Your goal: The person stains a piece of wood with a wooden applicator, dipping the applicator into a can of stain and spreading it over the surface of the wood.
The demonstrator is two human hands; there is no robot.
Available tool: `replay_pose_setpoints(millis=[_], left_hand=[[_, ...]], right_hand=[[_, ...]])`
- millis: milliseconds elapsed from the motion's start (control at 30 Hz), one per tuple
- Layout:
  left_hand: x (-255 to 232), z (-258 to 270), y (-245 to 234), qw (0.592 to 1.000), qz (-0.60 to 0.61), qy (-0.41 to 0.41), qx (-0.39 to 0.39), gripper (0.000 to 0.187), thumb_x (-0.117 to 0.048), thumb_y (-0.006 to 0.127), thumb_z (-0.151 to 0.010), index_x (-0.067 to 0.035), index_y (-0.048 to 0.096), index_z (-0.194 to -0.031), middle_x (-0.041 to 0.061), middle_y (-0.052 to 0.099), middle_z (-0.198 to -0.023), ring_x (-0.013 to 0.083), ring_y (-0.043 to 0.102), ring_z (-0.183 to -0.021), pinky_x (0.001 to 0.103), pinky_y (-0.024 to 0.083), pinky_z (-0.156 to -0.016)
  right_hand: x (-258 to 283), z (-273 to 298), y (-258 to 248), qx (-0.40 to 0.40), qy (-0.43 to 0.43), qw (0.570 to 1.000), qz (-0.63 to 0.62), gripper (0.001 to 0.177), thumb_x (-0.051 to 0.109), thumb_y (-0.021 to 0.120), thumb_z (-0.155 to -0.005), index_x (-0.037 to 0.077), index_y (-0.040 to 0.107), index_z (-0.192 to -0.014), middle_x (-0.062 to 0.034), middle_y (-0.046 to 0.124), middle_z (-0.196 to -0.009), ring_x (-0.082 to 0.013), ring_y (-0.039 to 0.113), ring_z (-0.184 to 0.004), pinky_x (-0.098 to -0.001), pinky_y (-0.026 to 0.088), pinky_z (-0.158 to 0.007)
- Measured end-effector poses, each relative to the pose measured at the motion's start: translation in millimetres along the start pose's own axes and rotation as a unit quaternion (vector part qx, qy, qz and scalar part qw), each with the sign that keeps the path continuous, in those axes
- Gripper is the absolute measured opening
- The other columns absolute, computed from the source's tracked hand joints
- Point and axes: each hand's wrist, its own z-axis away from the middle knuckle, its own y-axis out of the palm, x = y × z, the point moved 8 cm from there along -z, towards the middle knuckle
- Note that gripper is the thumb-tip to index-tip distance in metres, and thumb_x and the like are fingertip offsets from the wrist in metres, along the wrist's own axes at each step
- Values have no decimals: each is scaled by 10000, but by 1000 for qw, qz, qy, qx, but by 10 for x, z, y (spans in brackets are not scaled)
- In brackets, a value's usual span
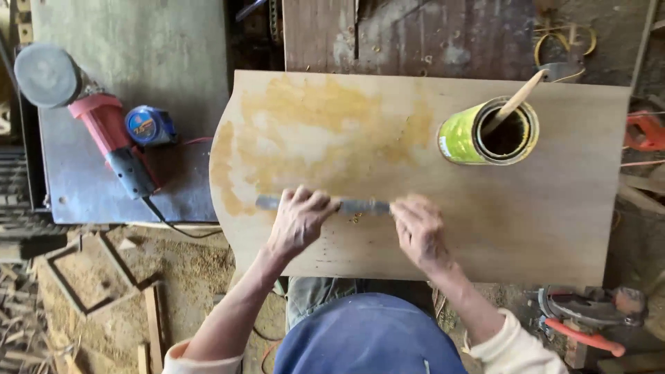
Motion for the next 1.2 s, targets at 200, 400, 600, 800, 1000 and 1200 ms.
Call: replay_pose_setpoints(millis=[200,400,600,800,1000,1200], left_hand=[[647,-473,-198,993,-61,-34,-92,393,-73,549,-790,-324,735,-1028,-45,592,-901,231,558,-854,386,478,-713],[934,-1248,674,996,-55,-62,-36,347,-155,596,-780,-354,698,-1045,-58,608,-936,239,549,-890,395,448,-693],[517,-1355,948,999,2,-20,28,308,-139,546,-800,-277,694,-1032,-25,583,-930,263,544,-889,418,466,-698],[377,-1105,341,997,-42,23,60,361,-133,570,-769,-344,717,-1023,-57,619,-960,224,546,-901,370,463,-693],[791,-1498,588,992,-59,-106,20,529,-101,603,-759,-376,717,-1196,-55,683,-1075,292,548,-942,468,432,-654],[398,-1576,623,992,-27,-95,77,421,-74,545,-861,-276,699,-1197,-25,648,-1118,273,511,-968,449,384,-715]], right_hand=[[-169,250,-562,-109,170,977,-68,365,59,750,-883,68,712,-1246,-156,692,-1141,-360,675,-1105,-450,547,-918],[-838,369,-660,-168,352,913,-120,761,116,794,-877,-5,401,-1517,-263,506,-1397,-436,540,-1265,-519,500,-1022],[-1102,-25,-656,-188,340,902,-186,1186,137,923,-763,162,104,-1621,-201,299,-1620,-468,340,-1466,-694,315,-1130],[-1012,-668,-445,-235,198,277,-910,1135,243,963,-877,242,120,-1638,-79,223,-1663,-379,308,-1517,-700,235,-1173],[-1600,-774,-291,-136,418,443,-782,634,673,676,-741,443,620,-1329,190,616,-1487,-147,507,-1458,-670,274,-1083],[-1089,-801,-988,-254,123,918,-280,1094,30,768,-597,-22,240,-1554,-294,492,-1468,-329,479,-1259,-462,364,-1145]])
